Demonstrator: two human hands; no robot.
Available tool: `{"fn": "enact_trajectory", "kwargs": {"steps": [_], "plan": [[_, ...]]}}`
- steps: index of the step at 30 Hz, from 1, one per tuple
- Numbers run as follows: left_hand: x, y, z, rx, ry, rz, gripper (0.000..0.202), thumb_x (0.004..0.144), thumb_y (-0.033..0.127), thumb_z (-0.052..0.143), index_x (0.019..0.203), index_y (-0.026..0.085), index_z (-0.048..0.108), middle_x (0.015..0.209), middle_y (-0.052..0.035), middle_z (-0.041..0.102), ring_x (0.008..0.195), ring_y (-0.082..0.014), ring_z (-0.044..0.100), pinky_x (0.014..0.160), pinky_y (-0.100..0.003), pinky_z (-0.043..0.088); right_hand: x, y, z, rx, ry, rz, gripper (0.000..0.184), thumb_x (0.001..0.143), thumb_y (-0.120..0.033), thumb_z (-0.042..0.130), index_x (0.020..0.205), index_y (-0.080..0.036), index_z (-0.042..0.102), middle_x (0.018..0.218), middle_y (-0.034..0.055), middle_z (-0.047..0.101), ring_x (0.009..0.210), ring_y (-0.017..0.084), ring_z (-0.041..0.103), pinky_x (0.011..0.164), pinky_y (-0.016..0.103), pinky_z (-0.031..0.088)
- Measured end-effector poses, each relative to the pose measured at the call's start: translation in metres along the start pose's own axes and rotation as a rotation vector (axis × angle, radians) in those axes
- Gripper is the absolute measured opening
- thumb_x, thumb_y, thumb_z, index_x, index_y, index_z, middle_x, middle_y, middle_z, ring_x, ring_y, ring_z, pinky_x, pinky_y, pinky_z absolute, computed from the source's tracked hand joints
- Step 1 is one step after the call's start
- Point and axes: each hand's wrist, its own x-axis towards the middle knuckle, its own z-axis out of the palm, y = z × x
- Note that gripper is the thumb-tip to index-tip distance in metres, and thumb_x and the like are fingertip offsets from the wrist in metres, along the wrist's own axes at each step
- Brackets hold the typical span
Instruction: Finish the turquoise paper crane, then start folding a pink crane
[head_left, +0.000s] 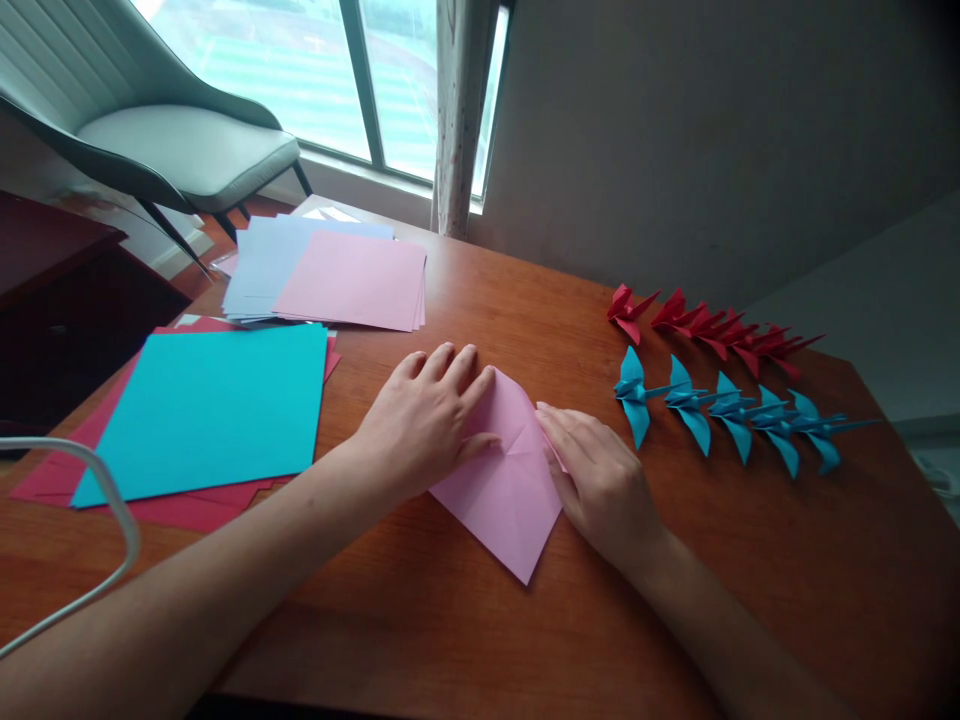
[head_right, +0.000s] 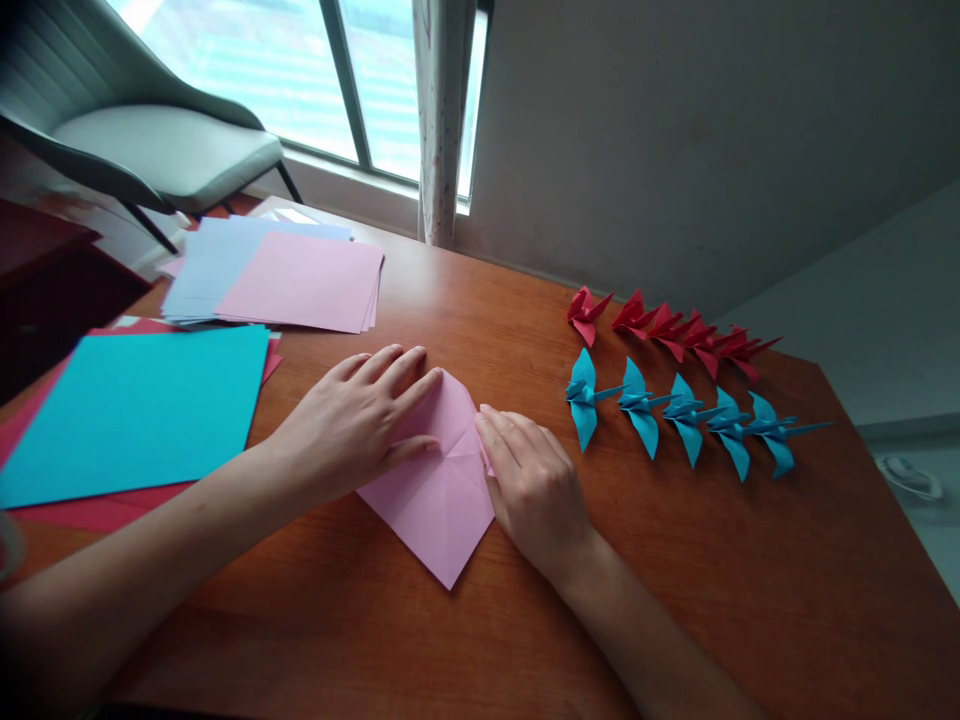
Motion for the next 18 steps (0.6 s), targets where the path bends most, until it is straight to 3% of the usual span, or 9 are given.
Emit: {"fn": "enact_trajectory", "kwargs": {"steps": [6,18], "plan": [[0.0004,-0.0005,0.0005,0.004,-0.006,-0.002,0.07,0.096,0.063,0.048,0.147,0.015,0.049,0.155,-0.0172,0.045,0.14,-0.0367,0.041,0.11,-0.05,0.038,0.0017,-0.0033,-0.0037,-0.012,-0.029,-0.133,0.046,0.093,-0.002,0.047,0.138,-0.006,0.057,0.141,0.0152,0.062,0.132,0.029,0.057,0.103,0.046,0.054],[0.0013,0.0002,-0.0001,-0.021,-0.024,-0.014,0.07,0.096,0.061,0.048,0.149,0.015,0.047,0.156,-0.017,0.044,0.142,-0.0365,0.04,0.111,-0.05,0.037,0.002,-0.0057,-0.0038,-0.025,-0.086,-0.198,0.043,0.093,-0.006,0.047,0.133,-0.005,0.062,0.144,0.0132,0.06,0.133,0.032,0.057,0.103,0.048,0.053]]}}
